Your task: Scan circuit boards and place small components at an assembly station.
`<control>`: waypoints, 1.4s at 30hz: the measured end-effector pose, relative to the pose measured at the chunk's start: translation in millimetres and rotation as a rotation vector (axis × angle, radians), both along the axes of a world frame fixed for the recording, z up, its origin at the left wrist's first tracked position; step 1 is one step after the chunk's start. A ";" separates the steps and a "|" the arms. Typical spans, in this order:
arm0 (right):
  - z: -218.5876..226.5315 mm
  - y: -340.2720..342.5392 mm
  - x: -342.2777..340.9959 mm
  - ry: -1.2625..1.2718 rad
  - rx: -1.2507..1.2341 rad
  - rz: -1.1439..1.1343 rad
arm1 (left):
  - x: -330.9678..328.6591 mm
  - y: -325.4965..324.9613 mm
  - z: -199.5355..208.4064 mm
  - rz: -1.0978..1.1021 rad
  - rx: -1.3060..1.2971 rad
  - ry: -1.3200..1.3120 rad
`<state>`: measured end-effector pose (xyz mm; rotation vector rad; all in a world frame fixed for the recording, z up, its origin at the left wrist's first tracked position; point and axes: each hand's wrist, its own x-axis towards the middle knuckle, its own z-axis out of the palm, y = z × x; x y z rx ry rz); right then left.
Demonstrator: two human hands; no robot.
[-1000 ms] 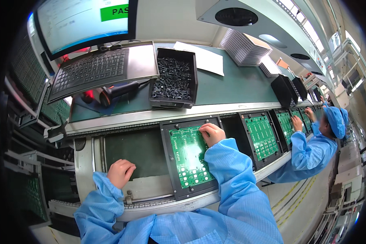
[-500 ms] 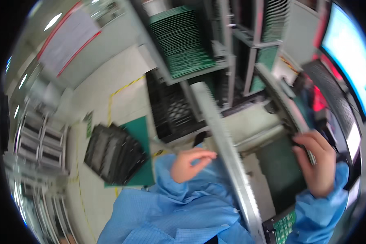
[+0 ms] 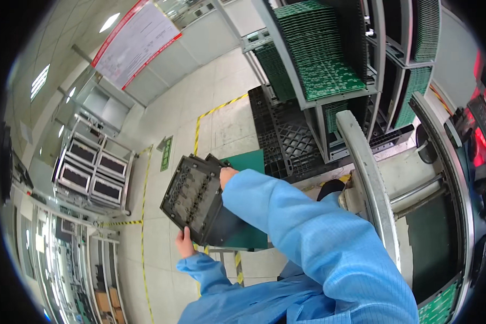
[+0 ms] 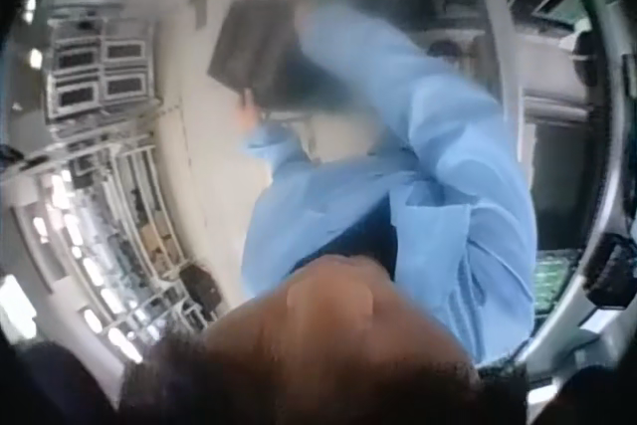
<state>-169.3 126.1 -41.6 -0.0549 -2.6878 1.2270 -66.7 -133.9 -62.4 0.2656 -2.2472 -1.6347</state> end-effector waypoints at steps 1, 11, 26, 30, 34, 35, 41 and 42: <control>-3.3 -2.1 -7.8 -0.044 0.064 -0.049 | 4.3 6.4 6.1 0.028 -0.041 -0.049; 78.0 137.7 199.5 -0.141 -0.311 -0.177 | 92.1 116.3 145.5 -0.223 -0.403 -0.212; 60.4 195.3 560.4 -0.101 -0.799 -1.208 | 106.0 512.5 83.5 -2.166 -0.019 -0.225; 22.7 192.9 569.3 -0.025 -0.790 -1.404 | 117.0 557.5 58.6 -2.292 -0.146 -0.232; 43.5 191.3 563.7 0.040 -0.919 -1.350 | 117.0 569.1 43.8 -2.301 -0.137 -0.300; 43.2 191.2 562.9 0.042 -0.912 -1.325 | 116.4 570.4 43.3 -2.300 -0.138 -0.302; 42.1 192.3 558.3 0.087 -0.993 -1.277 | 116.7 573.9 47.5 -2.298 -0.068 -0.428; 41.5 193.2 557.7 0.078 -0.991 -1.268 | 115.9 575.4 46.4 -2.310 -0.110 -0.394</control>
